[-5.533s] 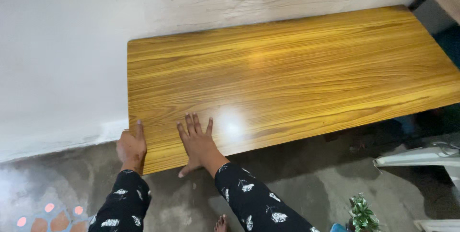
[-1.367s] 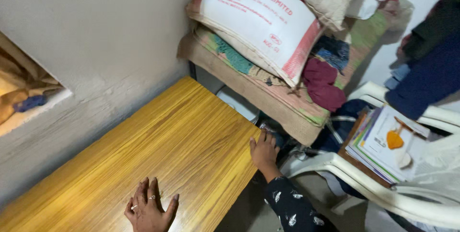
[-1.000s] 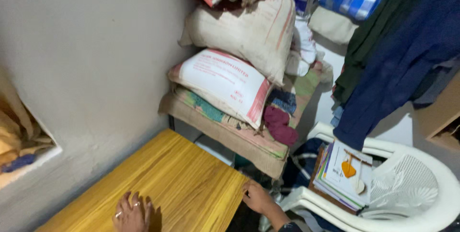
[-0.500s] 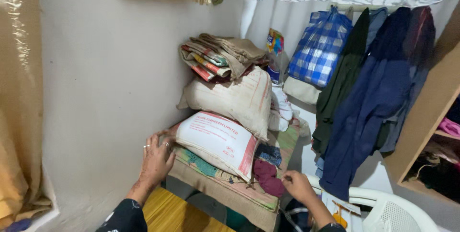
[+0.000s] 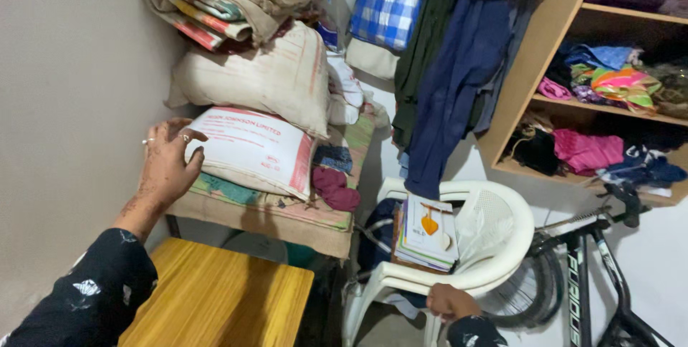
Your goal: The person wipes a wooden table with a wet cloth, then dries it. They retrieve a patterned cloth from a shelf and spread it over the table. Finally, they place a small artificial plant, a pen holder, and several stationery boxes onto the table.
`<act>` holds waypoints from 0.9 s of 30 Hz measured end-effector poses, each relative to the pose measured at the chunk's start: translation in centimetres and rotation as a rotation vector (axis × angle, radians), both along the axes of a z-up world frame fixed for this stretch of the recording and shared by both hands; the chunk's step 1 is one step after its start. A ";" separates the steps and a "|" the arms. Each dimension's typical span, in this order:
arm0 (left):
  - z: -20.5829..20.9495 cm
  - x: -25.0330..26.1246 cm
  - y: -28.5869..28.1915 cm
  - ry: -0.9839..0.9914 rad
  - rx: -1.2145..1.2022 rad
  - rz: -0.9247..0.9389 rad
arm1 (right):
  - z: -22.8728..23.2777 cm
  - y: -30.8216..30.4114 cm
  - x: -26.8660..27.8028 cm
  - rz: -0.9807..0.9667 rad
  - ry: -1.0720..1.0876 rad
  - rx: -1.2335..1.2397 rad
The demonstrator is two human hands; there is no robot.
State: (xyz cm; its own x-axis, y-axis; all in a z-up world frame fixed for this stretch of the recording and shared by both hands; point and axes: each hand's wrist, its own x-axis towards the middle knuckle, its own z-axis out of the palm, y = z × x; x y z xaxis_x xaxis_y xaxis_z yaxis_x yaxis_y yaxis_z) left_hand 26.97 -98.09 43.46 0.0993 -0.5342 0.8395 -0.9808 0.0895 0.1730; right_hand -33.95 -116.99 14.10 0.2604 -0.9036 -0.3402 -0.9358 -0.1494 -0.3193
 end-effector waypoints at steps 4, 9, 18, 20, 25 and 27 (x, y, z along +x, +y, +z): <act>-0.6 -2.1 -1.7 -0.007 0.013 -0.040 | 1.9 1.3 -9.8 0.000 0.329 -0.027; -2.7 -6.0 -4.7 -0.006 0.054 -0.140 | 4.1 1.5 -17.8 -0.351 0.053 0.191; -4.3 -12.5 -9.5 -0.059 0.129 -0.310 | 2.3 5.0 -23.8 -0.466 0.003 0.198; -4.4 -12.8 -10.0 -0.073 0.141 -0.318 | 1.8 5.0 -24.1 -0.451 -0.023 0.206; -3.3 -13.3 -11.2 -0.034 0.131 -0.315 | 2.8 1.5 -23.7 -0.399 -0.135 0.026; -1.7 -14.0 -11.9 -0.026 0.094 -0.302 | 4.4 -1.2 -23.3 -0.334 -0.297 -0.170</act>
State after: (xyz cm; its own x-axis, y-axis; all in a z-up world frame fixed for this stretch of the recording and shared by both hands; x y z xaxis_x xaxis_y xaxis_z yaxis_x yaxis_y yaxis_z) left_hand 13.01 -109.98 41.78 -0.0968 -0.6120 0.7849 -0.9166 0.3622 0.1694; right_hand -57.27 -118.18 18.54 0.0098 -0.9908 -0.1347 -0.8136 0.0704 -0.5771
